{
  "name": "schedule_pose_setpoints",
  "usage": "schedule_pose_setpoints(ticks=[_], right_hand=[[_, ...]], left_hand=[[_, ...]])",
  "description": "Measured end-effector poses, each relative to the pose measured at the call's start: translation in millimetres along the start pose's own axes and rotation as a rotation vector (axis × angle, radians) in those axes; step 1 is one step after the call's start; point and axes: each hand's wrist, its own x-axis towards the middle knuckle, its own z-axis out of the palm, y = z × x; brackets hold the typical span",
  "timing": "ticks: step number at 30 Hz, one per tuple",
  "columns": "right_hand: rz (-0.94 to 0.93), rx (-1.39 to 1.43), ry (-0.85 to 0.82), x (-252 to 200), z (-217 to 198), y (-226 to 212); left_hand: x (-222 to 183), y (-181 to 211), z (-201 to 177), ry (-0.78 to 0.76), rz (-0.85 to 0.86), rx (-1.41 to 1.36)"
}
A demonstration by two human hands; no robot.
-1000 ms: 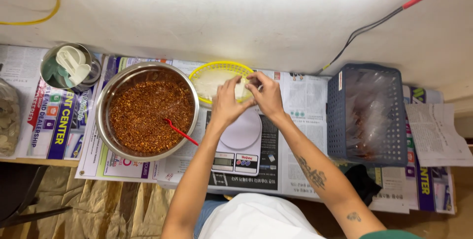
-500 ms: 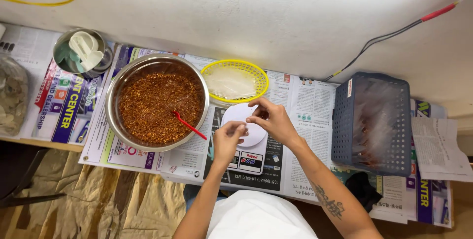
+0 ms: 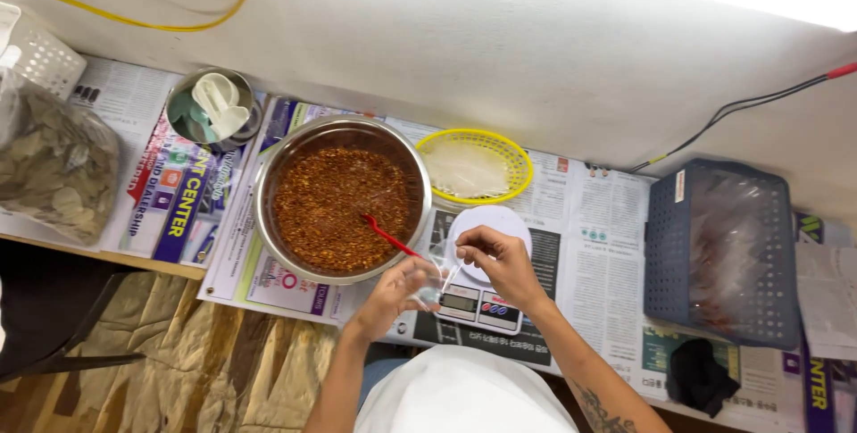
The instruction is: Portioning and weighing seeds from a large bowl into small plastic bags using a spoon
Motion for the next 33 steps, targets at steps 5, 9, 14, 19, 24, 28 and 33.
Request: schedule_pose_setpoints(ticks=[5, 9, 14, 19, 24, 28, 33], right_hand=[[-0.188, -0.227, -0.193, 22, 63, -30], [-0.267, -0.327, -0.203, 40, 115, -39], [-0.222, -0.311, -0.05, 47, 154, -45], [-0.209, -0.284, 0.116, 39, 182, -45], [-0.183, -0.291, 0.172, 33, 199, -54], [-0.19, -0.294, 0.171, 32, 206, -50], [-0.155, -0.27, 0.196, 40, 207, -39]], left_hand=[[-15, 42, -46, -0.223, -0.221, -0.037], [-6, 40, -74, 0.033, -0.161, 0.0], [3, 47, -134, 0.194, 0.073, 0.418], [-4, 68, -152, 0.177, 0.096, 0.43], [-10, 96, -143, 0.058, 0.104, 0.539], [7, 66, -168, 0.018, 0.1, 0.598], [10, 59, -167, 0.006, 0.134, 0.651]])
